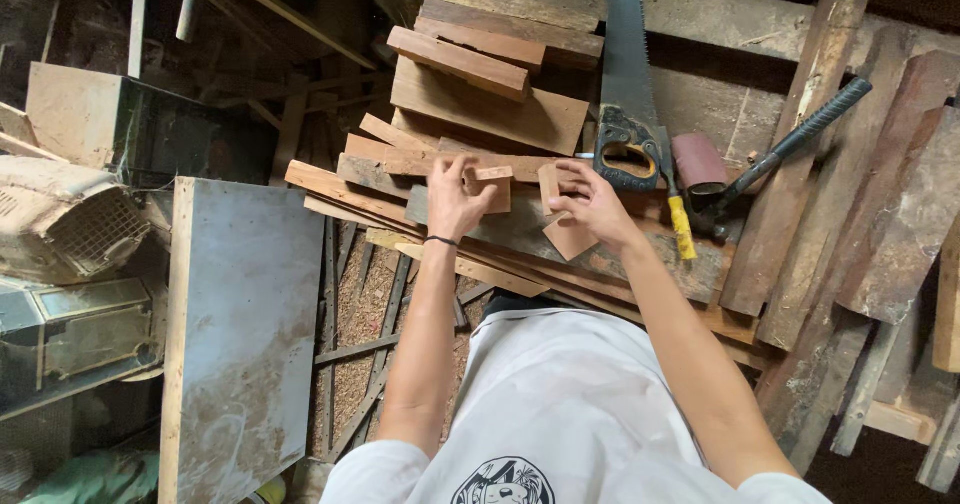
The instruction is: The person assembles a small wooden box by hammering nails into pre-cut pieces, then sands the edges with sandpaper. The person repeatedly checks the fit of the pieces and continues nailing them together.
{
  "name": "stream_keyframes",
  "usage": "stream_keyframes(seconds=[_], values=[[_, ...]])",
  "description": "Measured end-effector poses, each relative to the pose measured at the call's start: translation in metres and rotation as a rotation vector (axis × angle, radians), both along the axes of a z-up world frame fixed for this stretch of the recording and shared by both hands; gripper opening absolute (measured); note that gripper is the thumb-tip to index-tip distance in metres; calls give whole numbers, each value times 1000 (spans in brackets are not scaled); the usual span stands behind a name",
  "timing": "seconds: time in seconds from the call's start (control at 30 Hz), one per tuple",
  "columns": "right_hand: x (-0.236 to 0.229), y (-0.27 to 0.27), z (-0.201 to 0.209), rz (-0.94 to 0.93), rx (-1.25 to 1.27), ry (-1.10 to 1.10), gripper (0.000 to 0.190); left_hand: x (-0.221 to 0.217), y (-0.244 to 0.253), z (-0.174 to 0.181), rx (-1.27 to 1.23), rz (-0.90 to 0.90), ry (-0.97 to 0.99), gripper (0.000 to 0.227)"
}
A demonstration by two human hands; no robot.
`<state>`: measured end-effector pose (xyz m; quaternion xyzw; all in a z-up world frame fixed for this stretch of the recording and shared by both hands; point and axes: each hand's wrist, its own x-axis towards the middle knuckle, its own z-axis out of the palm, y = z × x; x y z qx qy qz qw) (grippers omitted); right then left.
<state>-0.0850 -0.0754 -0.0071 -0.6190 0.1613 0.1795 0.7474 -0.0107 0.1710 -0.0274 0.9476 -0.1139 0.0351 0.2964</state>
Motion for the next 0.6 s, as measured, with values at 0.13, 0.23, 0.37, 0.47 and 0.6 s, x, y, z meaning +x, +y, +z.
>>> stream_keyframes(seconds=[0.13,0.23,0.37,0.47,0.6], values=[[-4,-3,-1,-43,86,44,74,-1,11,-33,-325,142,301,24],[0,-7,-8,-150,178,72,73,4,11,-50,-617,232,307,27],[14,-17,-22,-283,256,8,53,7,-14,-68,-970,268,448,32],[21,-21,-24,-272,101,-137,55,2,-28,-73,-839,237,207,27],[22,-15,-9,-109,-432,-215,61,-6,-27,-67,-609,248,100,22]])
